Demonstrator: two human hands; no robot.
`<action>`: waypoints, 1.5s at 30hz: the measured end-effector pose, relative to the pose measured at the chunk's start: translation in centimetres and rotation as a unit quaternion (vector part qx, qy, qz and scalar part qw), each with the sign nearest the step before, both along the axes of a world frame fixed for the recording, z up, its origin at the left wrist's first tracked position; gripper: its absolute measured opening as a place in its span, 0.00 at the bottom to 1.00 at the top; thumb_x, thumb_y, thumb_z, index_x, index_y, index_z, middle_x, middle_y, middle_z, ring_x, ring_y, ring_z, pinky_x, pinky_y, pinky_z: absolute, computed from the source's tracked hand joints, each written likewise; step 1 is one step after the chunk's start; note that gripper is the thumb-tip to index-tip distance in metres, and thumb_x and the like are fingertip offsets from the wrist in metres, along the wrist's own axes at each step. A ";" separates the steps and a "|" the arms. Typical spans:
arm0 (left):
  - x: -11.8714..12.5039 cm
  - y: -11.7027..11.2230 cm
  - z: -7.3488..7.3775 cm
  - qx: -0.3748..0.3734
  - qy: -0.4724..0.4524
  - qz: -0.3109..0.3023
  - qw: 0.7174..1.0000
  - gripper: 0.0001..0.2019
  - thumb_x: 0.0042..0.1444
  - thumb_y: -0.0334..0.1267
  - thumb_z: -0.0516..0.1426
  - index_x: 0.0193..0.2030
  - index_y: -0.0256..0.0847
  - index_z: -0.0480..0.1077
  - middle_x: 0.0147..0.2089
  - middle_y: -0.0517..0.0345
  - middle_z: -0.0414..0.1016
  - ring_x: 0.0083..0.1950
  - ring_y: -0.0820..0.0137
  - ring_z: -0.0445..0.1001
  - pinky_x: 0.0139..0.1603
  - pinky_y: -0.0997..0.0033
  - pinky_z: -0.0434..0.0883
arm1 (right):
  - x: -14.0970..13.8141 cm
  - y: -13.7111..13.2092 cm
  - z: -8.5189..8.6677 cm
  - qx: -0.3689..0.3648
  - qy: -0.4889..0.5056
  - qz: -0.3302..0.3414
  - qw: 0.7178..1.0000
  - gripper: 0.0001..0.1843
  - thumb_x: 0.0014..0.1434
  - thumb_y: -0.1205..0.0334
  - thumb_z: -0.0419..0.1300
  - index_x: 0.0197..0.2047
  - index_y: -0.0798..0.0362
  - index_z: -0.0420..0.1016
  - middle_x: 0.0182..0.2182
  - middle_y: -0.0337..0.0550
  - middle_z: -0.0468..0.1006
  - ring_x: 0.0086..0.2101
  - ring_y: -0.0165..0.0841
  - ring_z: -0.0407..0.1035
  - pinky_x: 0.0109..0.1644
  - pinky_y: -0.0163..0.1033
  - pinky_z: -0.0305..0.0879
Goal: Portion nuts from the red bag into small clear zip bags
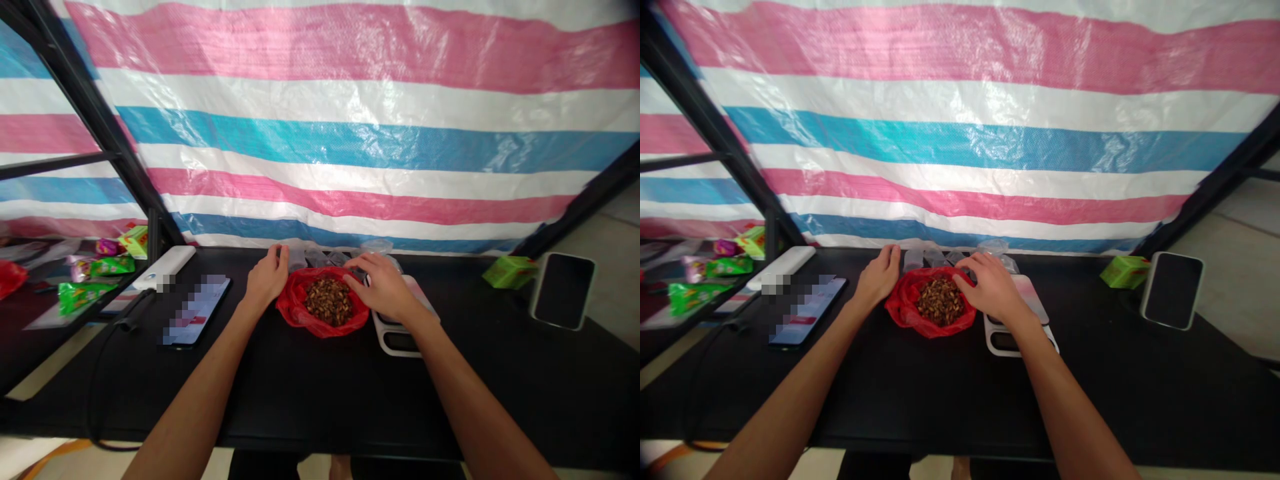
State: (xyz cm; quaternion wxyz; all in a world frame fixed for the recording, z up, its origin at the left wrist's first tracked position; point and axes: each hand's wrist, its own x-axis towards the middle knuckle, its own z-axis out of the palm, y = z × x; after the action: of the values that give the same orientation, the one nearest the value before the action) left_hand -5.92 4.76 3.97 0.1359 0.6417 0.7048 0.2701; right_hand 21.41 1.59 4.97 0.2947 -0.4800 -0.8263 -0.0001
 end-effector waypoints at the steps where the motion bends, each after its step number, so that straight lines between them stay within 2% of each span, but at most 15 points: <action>1: -0.2 -0.1 0.3 -0.014 0.019 0.007 1.000 0.30 0.69 0.61 0.37 0.57 0.44 0.69 0.46 0.41 0.82 0.51 0.45 0.81 0.51 0.51 0.71 | 0.3 -0.1 0.1 -0.017 -0.024 -0.004 1.000 0.13 0.65 0.55 0.63 0.50 0.48 0.79 0.47 0.47 0.81 0.49 0.46 0.74 0.57 0.51 0.64; 3: -0.6 -0.5 0.8 -0.070 0.027 -0.012 0.997 0.31 0.66 0.66 0.41 0.50 0.42 0.71 0.42 0.41 0.81 0.47 0.46 0.81 0.47 0.52 0.72 | 1.0 -0.2 0.3 -0.050 -0.061 -0.016 0.997 0.17 0.63 0.53 0.65 0.54 0.48 0.78 0.44 0.47 0.82 0.47 0.47 0.75 0.55 0.52 0.64; 5: -1.1 -0.9 0.8 -0.158 -0.037 -0.097 0.982 0.30 0.61 0.68 0.49 0.48 0.41 0.69 0.36 0.46 0.81 0.39 0.52 0.81 0.40 0.59 0.73 | 1.5 -0.3 0.5 -0.082 -0.082 -0.018 0.993 0.19 0.63 0.53 0.64 0.56 0.47 0.78 0.35 0.43 0.82 0.41 0.44 0.76 0.53 0.51 0.63; 9: -1.1 -1.5 0.2 -0.211 -0.233 -0.278 0.908 0.28 0.52 0.51 0.65 0.55 0.42 0.64 0.38 0.56 0.80 0.35 0.64 0.79 0.32 0.69 0.73 | 1.7 -0.3 0.5 -0.123 -0.047 0.019 0.991 0.19 0.64 0.64 0.60 0.58 0.46 0.76 0.27 0.35 0.80 0.31 0.36 0.74 0.45 0.43 0.63; 14: -0.6 -1.6 1.3 -0.222 -0.388 -0.260 0.856 0.18 0.53 0.37 0.62 0.49 0.42 0.65 0.33 0.63 0.76 0.28 0.74 0.74 0.28 0.77 0.69 | 1.5 -0.3 0.6 -0.140 0.078 0.038 0.986 0.18 0.67 0.63 0.55 0.59 0.47 0.72 0.27 0.35 0.78 0.28 0.34 0.72 0.36 0.39 0.63; 17: -1.0 -1.9 2.7 -0.208 -0.463 -0.241 0.827 0.16 0.51 0.35 0.62 0.48 0.42 0.68 0.36 0.62 0.76 0.29 0.76 0.74 0.30 0.78 0.70 | 1.3 -0.4 0.9 -0.124 0.142 0.052 0.981 0.15 0.69 0.60 0.54 0.56 0.47 0.72 0.28 0.36 0.77 0.29 0.34 0.71 0.37 0.39 0.64; 20: -1.5 -2.0 3.3 -0.190 -0.486 -0.223 0.823 0.17 0.52 0.37 0.63 0.49 0.42 0.70 0.39 0.60 0.78 0.32 0.73 0.76 0.32 0.76 0.72 | 1.0 -0.5 1.1 -0.089 0.188 0.052 0.977 0.13 0.70 0.60 0.52 0.54 0.48 0.73 0.26 0.35 0.71 0.28 0.34 0.67 0.35 0.39 0.62; 22: -1.7 -1.7 2.9 -0.186 -0.452 -0.214 0.846 0.18 0.53 0.39 0.63 0.50 0.42 0.70 0.39 0.59 0.79 0.33 0.71 0.77 0.33 0.74 0.72 | 0.7 -0.5 1.1 -0.082 0.169 0.050 0.981 0.12 0.70 0.60 0.53 0.52 0.48 0.75 0.26 0.35 0.70 0.28 0.33 0.65 0.34 0.39 0.61; 25: -1.9 -0.7 1.2 -0.165 -0.318 -0.189 0.914 0.22 0.54 0.46 0.64 0.54 0.41 0.69 0.36 0.58 0.78 0.32 0.68 0.76 0.32 0.70 0.72 | 0.4 -0.6 0.9 -0.064 0.066 0.060 0.994 0.08 0.67 0.61 0.58 0.47 0.48 0.78 0.34 0.40 0.75 0.35 0.36 0.69 0.42 0.41 0.65; 27: -1.7 0.0 0.0 -0.072 -0.223 -0.166 0.958 0.25 0.55 0.48 0.64 0.56 0.40 0.69 0.36 0.57 0.76 0.33 0.66 0.75 0.35 0.66 0.73 | 0.3 -0.6 0.8 -0.044 0.011 0.062 0.997 0.07 0.65 0.62 0.61 0.44 0.48 0.79 0.39 0.43 0.75 0.42 0.39 0.70 0.49 0.44 0.65; 29: -1.3 0.4 -0.6 0.081 -0.143 -0.167 0.972 0.22 0.57 0.44 0.63 0.56 0.39 0.69 0.44 0.52 0.75 0.43 0.62 0.76 0.47 0.60 0.75 | 0.4 -0.8 0.6 -0.037 -0.023 0.054 0.998 0.07 0.65 0.62 0.61 0.44 0.47 0.80 0.42 0.45 0.74 0.46 0.40 0.70 0.54 0.46 0.64; 31: -0.5 0.1 -0.5 0.214 -0.073 -0.195 0.954 0.18 0.60 0.38 0.60 0.56 0.40 0.70 0.52 0.48 0.72 0.54 0.60 0.73 0.59 0.55 0.72 | 0.5 -0.8 0.4 -0.038 -0.063 0.036 0.997 0.11 0.62 0.64 0.63 0.48 0.47 0.81 0.44 0.46 0.74 0.48 0.42 0.69 0.57 0.48 0.63; 34: 1.3 -1.4 0.5 0.279 -0.001 -0.284 0.917 0.11 0.63 0.33 0.56 0.52 0.43 0.72 0.51 0.50 0.73 0.57 0.59 0.70 0.63 0.54 0.69 | 0.6 -0.8 0.1 -0.039 -0.119 -0.005 0.992 0.21 0.58 0.70 0.61 0.54 0.49 0.79 0.43 0.47 0.76 0.49 0.45 0.69 0.57 0.49 0.62; 39: 4.6 -4.2 1.1 0.207 0.066 -0.403 0.889 0.08 0.65 0.37 0.56 0.46 0.44 0.75 0.47 0.51 0.78 0.55 0.58 0.72 0.60 0.54 0.69 | 0.4 -0.6 0.3 0.000 -0.107 -0.037 0.994 0.12 0.67 0.66 0.55 0.48 0.50 0.80 0.42 0.48 0.79 0.48 0.45 0.71 0.56 0.50 0.61; 45: 5.7 -4.7 0.0 0.158 0.073 -0.438 0.882 0.12 0.67 0.45 0.55 0.50 0.44 0.77 0.55 0.51 0.79 0.62 0.56 0.70 0.68 0.51 0.63 | -0.1 -0.5 0.6 0.062 0.007 -0.025 0.998 0.10 0.69 0.63 0.56 0.46 0.47 0.79 0.44 0.49 0.76 0.47 0.44 0.71 0.55 0.50 0.64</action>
State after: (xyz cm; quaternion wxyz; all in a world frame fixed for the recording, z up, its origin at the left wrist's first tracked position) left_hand -0.25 0.02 4.01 0.0857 0.9159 0.3077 0.2431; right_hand 21.33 1.09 5.53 0.3295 -0.4811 -0.8105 -0.0553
